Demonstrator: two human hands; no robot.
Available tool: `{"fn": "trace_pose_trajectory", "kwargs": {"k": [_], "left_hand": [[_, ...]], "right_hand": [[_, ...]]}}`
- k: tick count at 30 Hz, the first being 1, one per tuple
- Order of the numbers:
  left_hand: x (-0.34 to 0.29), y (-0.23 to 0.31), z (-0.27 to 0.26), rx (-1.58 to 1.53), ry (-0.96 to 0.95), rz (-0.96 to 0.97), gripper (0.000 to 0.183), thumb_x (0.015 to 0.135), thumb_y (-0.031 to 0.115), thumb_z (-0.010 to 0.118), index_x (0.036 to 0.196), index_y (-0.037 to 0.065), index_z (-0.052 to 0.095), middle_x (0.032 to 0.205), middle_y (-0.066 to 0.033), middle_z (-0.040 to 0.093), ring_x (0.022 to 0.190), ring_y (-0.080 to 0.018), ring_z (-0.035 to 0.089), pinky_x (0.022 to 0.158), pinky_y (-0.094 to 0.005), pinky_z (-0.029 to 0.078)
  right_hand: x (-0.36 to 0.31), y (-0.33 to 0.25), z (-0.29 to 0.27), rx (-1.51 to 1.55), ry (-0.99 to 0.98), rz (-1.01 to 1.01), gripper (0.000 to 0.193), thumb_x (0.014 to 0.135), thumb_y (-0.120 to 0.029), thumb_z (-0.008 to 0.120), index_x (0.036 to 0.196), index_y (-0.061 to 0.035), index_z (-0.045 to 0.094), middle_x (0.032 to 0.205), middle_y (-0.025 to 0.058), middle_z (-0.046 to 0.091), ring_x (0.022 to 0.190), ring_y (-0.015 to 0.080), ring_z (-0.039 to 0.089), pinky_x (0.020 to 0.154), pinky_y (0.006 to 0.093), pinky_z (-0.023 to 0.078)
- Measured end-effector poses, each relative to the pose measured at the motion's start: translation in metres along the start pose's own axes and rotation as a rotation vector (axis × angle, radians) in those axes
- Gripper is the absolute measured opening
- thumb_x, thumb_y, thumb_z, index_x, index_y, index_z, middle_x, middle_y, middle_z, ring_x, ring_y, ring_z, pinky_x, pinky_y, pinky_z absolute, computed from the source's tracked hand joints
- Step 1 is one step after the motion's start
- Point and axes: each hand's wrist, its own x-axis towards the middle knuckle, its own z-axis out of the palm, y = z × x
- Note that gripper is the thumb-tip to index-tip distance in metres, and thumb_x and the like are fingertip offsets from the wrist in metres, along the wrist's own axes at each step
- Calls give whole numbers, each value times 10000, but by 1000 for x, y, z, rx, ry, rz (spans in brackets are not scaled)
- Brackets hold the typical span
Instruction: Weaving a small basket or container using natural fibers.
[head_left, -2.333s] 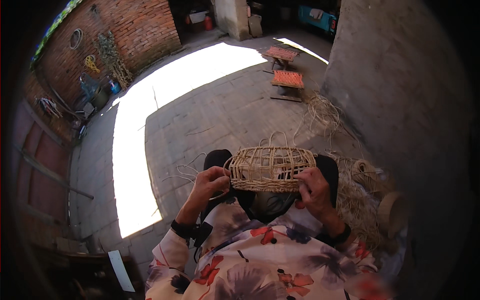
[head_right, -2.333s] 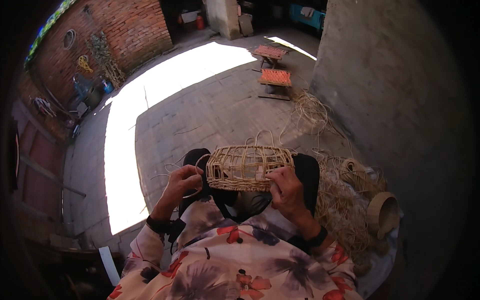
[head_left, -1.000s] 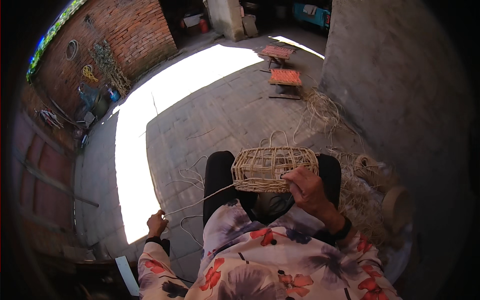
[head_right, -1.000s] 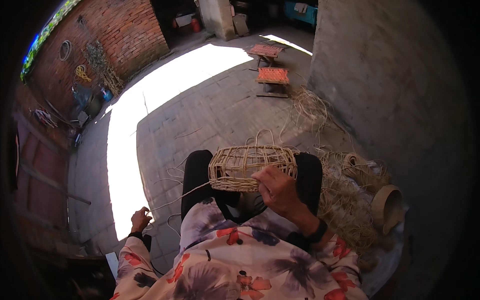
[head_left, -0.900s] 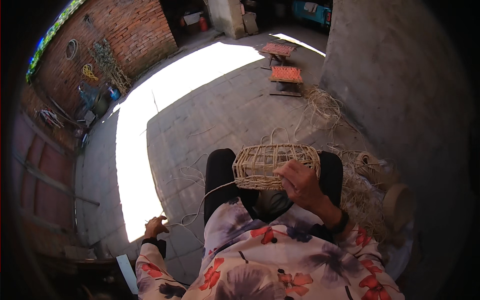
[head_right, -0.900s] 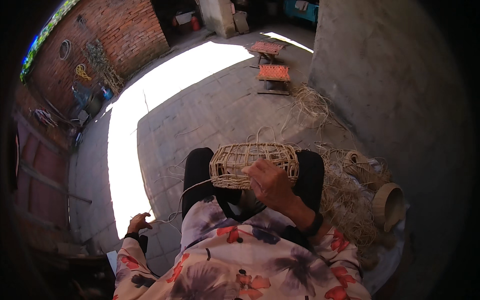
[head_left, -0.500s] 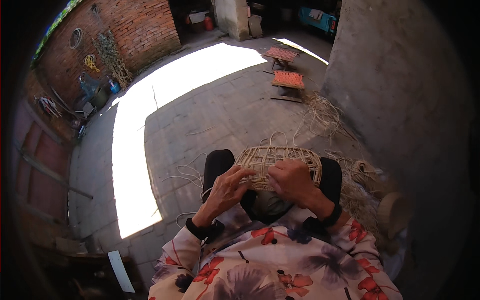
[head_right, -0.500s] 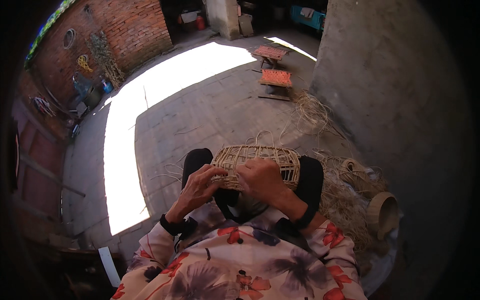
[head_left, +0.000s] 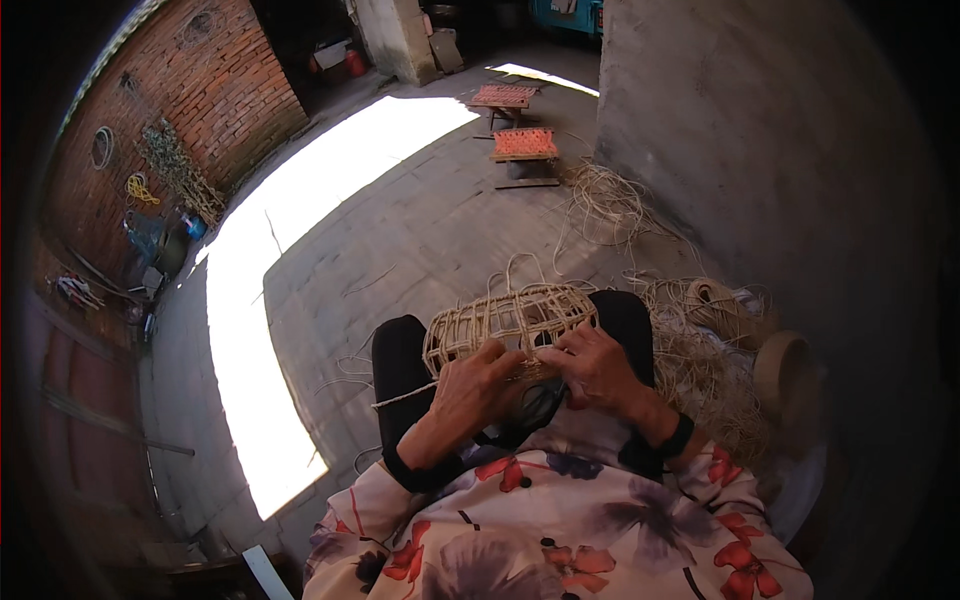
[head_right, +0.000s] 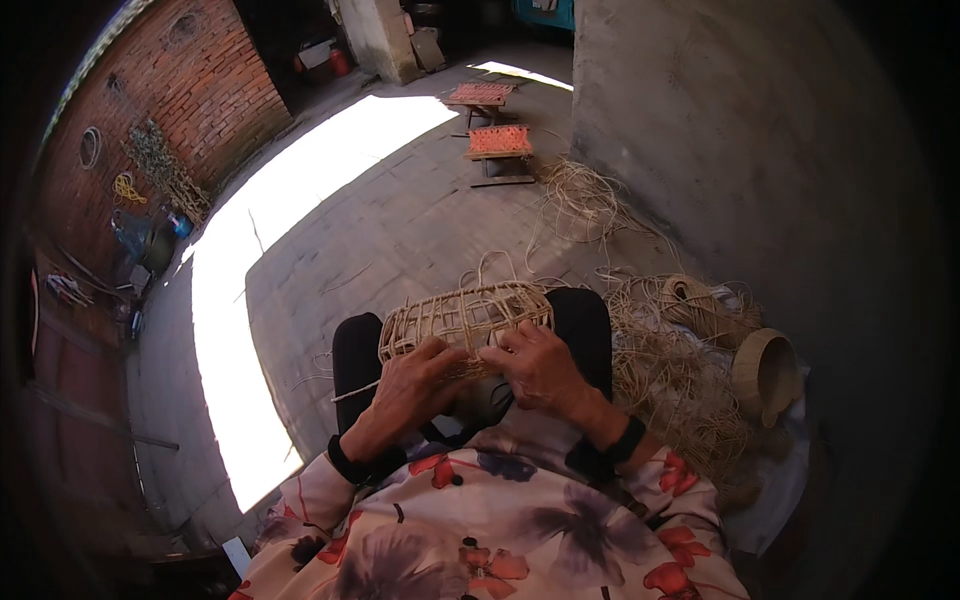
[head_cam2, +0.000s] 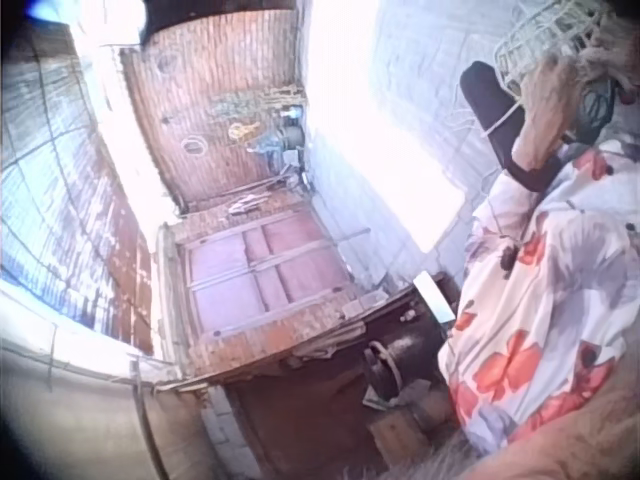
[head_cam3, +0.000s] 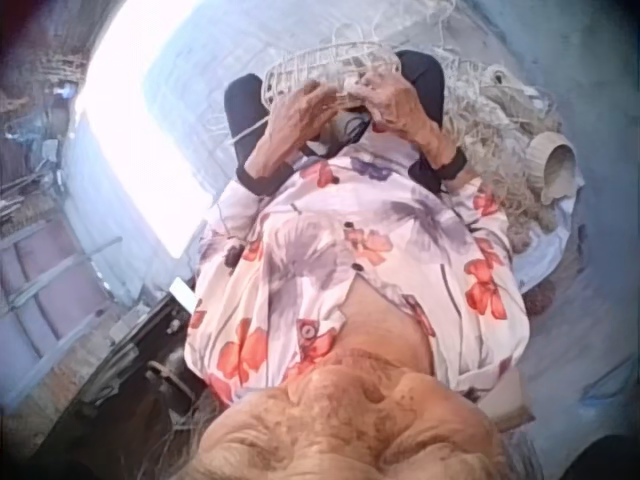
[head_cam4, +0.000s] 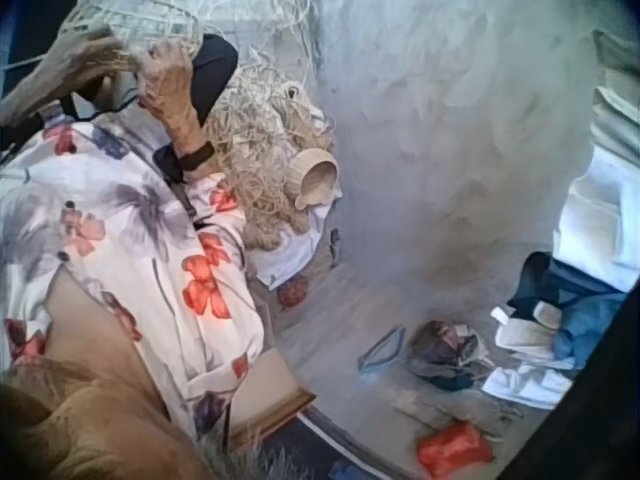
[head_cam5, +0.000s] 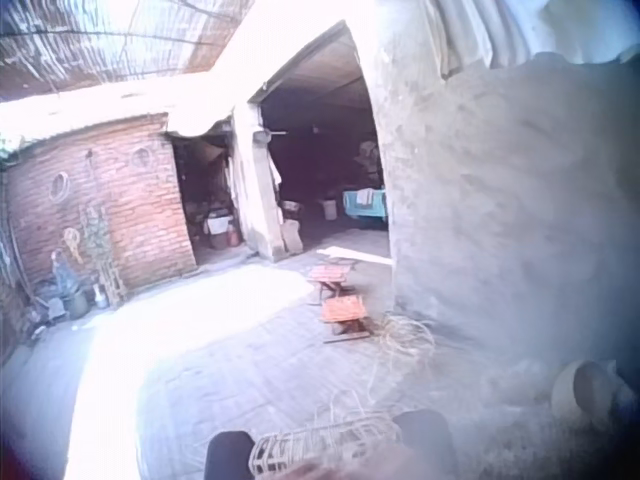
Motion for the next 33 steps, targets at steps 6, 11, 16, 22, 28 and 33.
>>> {"fn": "trace_pose_trajectory", "kwargs": {"k": [6, 11, 16, 22, 28, 33], "left_hand": [[-38, -6, -18, 85, 168, -277, 293, 828, 194, 745, 1086, 104, 639, 980, -117, 647, 786, -351, 682, 667, -430, 538], [-64, -19, -21, 31, 95, -363, 220, 854, 131, 726, 1031, 30, 643, 858, -136, 676, 767, -297, 694, 690, -393, 538], [-76, -34, -28, -169, 68, -377, 99, 877, 81, 684, 927, -4, 680, 828, -145, 673, 732, -300, 681, 662, -369, 532], [-103, -57, -39, -12, 142, -382, 104, 836, 94, 722, 911, 23, 737, 863, -147, 635, 812, -332, 649, 734, -403, 519], [-112, -63, -53, -41, 155, -484, 119, 844, 94, 705, 931, 18, 731, 868, -167, 656, 776, -351, 657, 709, -405, 521], [-111, -60, -57, -553, 204, -830, 123, 911, 110, 664, 976, 8, 689, 879, -82, 692, 781, -184, 690, 726, -296, 560]], "right_hand": [[-33, 30, -10, 399, 261, 310, 291, 738, 91, 537, 969, -41, 656, 932, 133, 626, 891, 328, 636, 796, 399, 513], [-34, 27, 9, 269, 206, 303, 352, 718, 80, 562, 1035, -55, 636, 972, 129, 617, 939, 338, 603, 828, 414, 495], [-32, 17, 8, 87, 236, 284, 339, 730, 89, 586, 1037, -40, 651, 989, 139, 611, 947, 342, 603, 828, 413, 493], [15, -20, 6, 136, 251, 77, 310, 715, 26, 643, 1013, -58, 661, 935, 97, 610, 884, 304, 606, 787, 399, 499], [38, -37, 29, 118, 133, -90, 269, 739, -30, 642, 1007, -44, 661, 913, 97, 588, 879, 289, 589, 771, 406, 499], [45, -34, 41, 74, 108, -129, 186, 730, -65, 654, 916, -72, 648, 851, 80, 551, 829, 270, 571, 711, 406, 473]]}}
